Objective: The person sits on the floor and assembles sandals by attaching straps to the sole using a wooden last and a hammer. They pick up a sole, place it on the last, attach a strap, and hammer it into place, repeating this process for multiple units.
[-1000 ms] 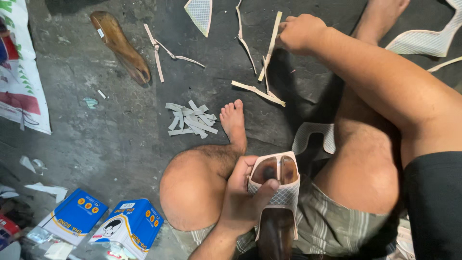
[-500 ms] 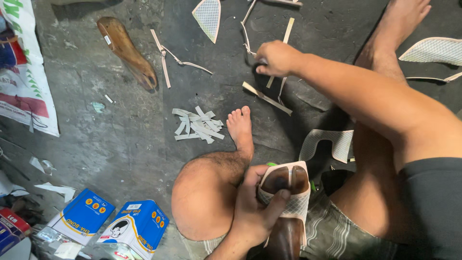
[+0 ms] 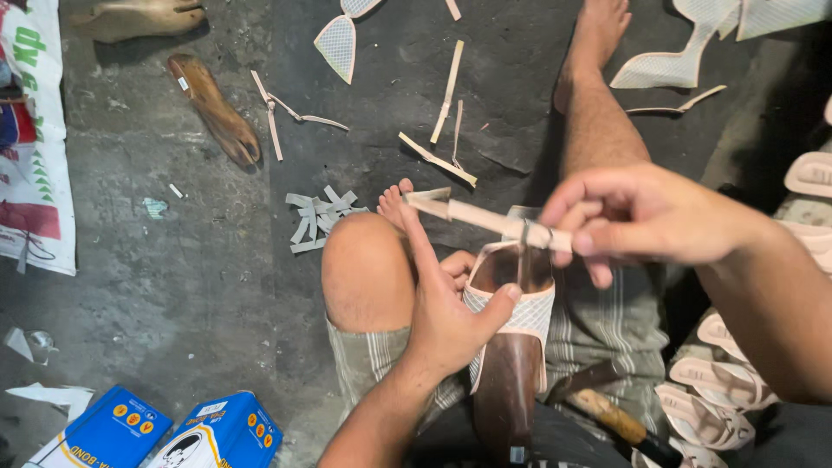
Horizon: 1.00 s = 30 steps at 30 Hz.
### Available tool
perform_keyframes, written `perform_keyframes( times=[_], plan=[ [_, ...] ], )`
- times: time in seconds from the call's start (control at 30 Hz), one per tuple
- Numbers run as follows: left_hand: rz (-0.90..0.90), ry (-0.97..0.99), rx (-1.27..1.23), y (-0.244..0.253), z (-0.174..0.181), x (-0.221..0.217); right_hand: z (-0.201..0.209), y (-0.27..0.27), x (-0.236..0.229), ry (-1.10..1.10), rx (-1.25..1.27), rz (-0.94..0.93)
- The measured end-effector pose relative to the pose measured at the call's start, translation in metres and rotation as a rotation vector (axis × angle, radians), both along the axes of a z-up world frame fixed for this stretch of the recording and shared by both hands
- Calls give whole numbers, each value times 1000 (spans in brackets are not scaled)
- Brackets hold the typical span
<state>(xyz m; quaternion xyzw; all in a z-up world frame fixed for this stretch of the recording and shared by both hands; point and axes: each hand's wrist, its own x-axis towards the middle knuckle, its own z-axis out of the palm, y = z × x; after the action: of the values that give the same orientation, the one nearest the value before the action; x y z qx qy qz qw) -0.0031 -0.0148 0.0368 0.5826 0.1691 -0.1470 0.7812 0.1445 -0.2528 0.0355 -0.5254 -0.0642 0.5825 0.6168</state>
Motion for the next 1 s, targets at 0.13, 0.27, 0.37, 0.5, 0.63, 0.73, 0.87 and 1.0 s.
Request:
perform_keyframes(
  times=[0.13,0.27,0.37,0.5,0.63,0.73,0.87,1.0],
  plan=[
    [-121,-154,211,-14,15,-30,45,-56,-98,124,-38,-29],
    [-197,-169,346,-26,26,-60,95,-129,-193,-89,86,-233],
    [-166,-135,273,-31,34,-78,114,-160,-239,-270,81,-351],
    [-129,-261,-37,-32,44,-93,136,-155,-268,-510,-35,-402],
    [-342,-178,-130,-21,55,-97,136,-102,-278,-606,-3,-388],
    [-544,-276,-113,-10,62,-92,137,-67,-275,-595,11,-265],
    [-683,-184,-306,0,75,-82,141,-35,-266,-716,-17,-162],
    [-755,-123,-415,9,86,-80,146,-14,-271,-683,-373,-299]
  ],
)
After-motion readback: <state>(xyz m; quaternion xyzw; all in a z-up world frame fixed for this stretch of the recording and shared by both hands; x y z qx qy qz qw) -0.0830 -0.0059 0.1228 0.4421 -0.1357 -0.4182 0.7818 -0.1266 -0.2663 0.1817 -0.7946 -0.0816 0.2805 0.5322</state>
